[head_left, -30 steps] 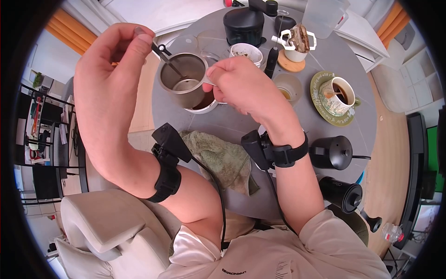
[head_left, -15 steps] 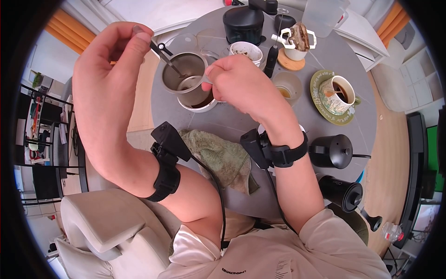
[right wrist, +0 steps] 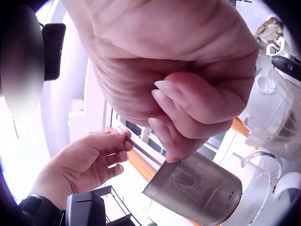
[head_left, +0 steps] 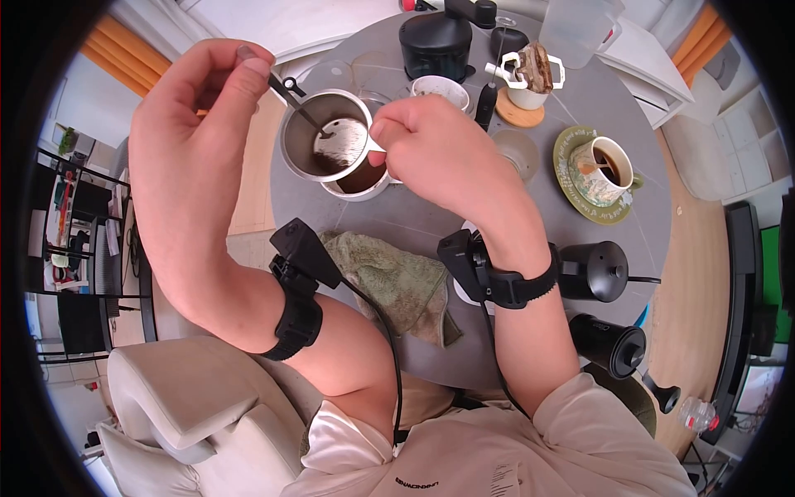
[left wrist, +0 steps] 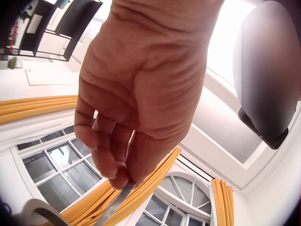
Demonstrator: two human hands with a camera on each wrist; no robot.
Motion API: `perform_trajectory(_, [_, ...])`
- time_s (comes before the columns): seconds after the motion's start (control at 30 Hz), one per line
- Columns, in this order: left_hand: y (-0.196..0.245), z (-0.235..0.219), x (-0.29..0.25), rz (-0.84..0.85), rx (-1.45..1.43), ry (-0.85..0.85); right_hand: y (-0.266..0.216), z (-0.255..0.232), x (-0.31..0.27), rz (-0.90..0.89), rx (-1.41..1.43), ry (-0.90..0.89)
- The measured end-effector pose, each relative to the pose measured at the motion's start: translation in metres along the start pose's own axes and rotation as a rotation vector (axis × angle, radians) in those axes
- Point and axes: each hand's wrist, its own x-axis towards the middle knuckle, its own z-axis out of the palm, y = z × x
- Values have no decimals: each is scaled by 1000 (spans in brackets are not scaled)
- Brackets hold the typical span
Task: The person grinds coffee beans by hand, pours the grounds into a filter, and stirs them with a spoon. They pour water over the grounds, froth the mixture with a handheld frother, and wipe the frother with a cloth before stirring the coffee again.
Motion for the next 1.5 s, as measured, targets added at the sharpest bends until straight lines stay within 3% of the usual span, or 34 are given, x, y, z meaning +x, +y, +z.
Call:
perform_trajectory(0.4, [5,-1,-2,29,3,69,-18,-9,-8,47,-67,-35])
perform_trajectory(0.8, [7,-1,-2,15,21,60,-1,-2,-1,-13,-18,-24])
perform_trajectory(1.03, [9,-1,-1,5,-1,70,-9,-8,1,91,139,-73])
perform_trajectory(1.23, [11,0,-1,160,-212,379,-22,-18,-7,160,377,-40])
perform_trajectory(1.3, [19,-1,-7,129,-127,479,-22,-17,-7,157,452,-23])
perform_trajectory(1.5, [12,-3,-5,60,-100,306,-22,-15,-6,111,365,-50])
